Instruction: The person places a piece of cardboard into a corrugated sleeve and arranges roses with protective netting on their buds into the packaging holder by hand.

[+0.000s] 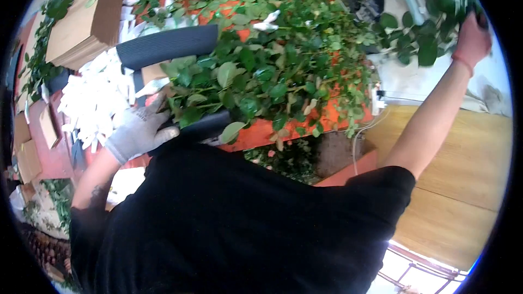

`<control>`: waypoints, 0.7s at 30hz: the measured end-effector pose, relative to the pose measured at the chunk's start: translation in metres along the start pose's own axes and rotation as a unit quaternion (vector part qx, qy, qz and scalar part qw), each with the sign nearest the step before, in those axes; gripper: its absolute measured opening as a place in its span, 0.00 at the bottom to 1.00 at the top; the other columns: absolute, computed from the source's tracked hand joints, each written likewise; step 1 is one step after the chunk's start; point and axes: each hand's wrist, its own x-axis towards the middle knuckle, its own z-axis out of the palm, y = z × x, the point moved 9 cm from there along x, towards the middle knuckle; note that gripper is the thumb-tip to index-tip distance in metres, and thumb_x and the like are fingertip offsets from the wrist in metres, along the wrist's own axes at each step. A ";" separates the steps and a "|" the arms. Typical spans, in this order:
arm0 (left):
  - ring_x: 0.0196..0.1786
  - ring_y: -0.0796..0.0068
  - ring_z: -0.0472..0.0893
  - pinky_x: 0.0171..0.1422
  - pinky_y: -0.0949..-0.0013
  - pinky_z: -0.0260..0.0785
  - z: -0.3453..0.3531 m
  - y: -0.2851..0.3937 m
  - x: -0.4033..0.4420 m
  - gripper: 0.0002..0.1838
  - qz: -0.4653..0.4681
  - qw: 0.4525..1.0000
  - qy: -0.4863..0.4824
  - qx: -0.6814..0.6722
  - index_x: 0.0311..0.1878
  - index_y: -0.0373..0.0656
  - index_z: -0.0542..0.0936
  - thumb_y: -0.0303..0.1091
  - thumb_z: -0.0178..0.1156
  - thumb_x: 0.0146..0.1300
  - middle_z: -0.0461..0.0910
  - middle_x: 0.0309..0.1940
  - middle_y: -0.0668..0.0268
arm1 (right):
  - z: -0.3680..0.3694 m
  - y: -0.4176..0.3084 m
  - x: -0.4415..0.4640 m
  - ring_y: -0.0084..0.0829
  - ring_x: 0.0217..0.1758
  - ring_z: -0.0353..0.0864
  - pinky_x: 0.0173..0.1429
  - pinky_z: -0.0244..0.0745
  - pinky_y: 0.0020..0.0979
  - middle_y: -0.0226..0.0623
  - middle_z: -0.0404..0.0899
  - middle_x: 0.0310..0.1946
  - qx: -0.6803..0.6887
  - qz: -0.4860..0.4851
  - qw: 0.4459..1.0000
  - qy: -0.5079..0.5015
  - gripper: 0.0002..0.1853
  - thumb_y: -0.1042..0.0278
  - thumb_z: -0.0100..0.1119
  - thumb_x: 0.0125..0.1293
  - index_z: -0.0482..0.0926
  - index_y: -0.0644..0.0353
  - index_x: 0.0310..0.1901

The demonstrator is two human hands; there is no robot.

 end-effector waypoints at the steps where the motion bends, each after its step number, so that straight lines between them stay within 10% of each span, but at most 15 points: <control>1: 0.49 0.55 0.81 0.53 0.56 0.70 -0.005 0.001 -0.008 0.32 0.025 0.998 0.054 0.014 0.53 0.45 0.79 0.63 0.44 0.63 0.65 0.64 0.47 | 0.004 -0.042 -0.004 0.44 0.50 0.80 0.53 0.73 0.37 0.39 0.82 0.47 0.001 -0.052 0.999 -0.013 0.25 0.45 0.54 0.60 0.80 0.55 0.50; 3: 0.51 0.55 0.79 0.54 0.57 0.70 -0.002 0.000 -0.006 0.33 0.015 0.999 0.011 -0.031 0.53 0.42 0.78 0.63 0.45 0.63 0.64 0.65 0.47 | -0.008 -0.151 -0.028 0.42 0.53 0.78 0.54 0.73 0.37 0.39 0.79 0.52 0.134 -0.084 0.987 -0.036 0.25 0.46 0.54 0.62 0.77 0.54 0.54; 5: 0.52 0.54 0.78 0.54 0.58 0.70 -0.006 0.002 -0.010 0.34 0.008 0.999 0.018 -0.043 0.53 0.40 0.78 0.63 0.46 0.62 0.64 0.65 0.46 | 0.012 -0.277 -0.075 0.32 0.64 0.67 0.70 0.57 0.32 0.46 0.66 0.64 0.080 -0.145 0.931 -0.325 0.33 0.45 0.48 0.65 0.62 0.54 0.67; 7: 0.50 0.53 0.80 0.54 0.57 0.70 -0.001 -0.001 -0.013 0.35 -0.004 0.999 0.038 -0.033 0.53 0.39 0.77 0.63 0.47 0.61 0.64 0.64 0.45 | 0.021 -0.363 -0.124 0.40 0.41 0.82 0.48 0.79 0.36 0.41 0.82 0.41 0.083 -0.287 0.924 -0.239 0.17 0.71 0.58 0.57 0.75 0.52 0.49; 9: 0.48 0.53 0.80 0.54 0.57 0.70 -0.001 -0.004 -0.016 0.35 -0.032 0.996 0.028 -0.076 0.54 0.39 0.77 0.63 0.49 0.60 0.65 0.64 0.46 | 0.104 -0.402 -0.182 0.37 0.55 0.78 0.55 0.72 0.36 0.39 0.78 0.53 0.128 -0.425 0.881 -0.166 0.24 0.55 0.56 0.60 0.72 0.49 0.59; 13: 0.44 0.56 0.82 0.53 0.56 0.70 -0.010 -0.007 -0.023 0.34 -0.020 0.987 0.158 -0.018 0.53 0.43 0.78 0.64 0.52 0.58 0.65 0.64 0.48 | -0.035 -0.454 -0.231 0.32 0.48 0.80 0.50 0.74 0.34 0.34 0.78 0.50 0.258 -0.391 0.850 -0.239 0.25 0.60 0.60 0.55 0.73 0.45 0.57; 15: 0.44 0.56 0.82 0.52 0.55 0.70 0.001 -0.010 -0.018 0.34 -0.068 0.994 -0.003 -0.090 0.53 0.44 0.78 0.65 0.52 0.57 0.65 0.64 0.49 | -0.096 -0.475 -0.273 0.34 0.41 0.81 0.40 0.78 0.37 0.34 0.77 0.44 0.402 -0.461 0.744 -0.270 0.20 0.55 0.56 0.59 0.72 0.46 0.53; 21: 0.44 0.55 0.80 0.51 0.56 0.69 -0.004 -0.014 -0.023 0.36 -0.104 0.987 0.079 -0.096 0.54 0.41 0.77 0.63 0.58 0.52 0.64 0.64 0.49 | -0.095 -0.511 -0.386 0.35 0.38 0.81 0.39 0.74 0.35 0.35 0.77 0.38 0.470 -0.494 0.648 -0.341 0.17 0.56 0.56 0.58 0.72 0.55 0.46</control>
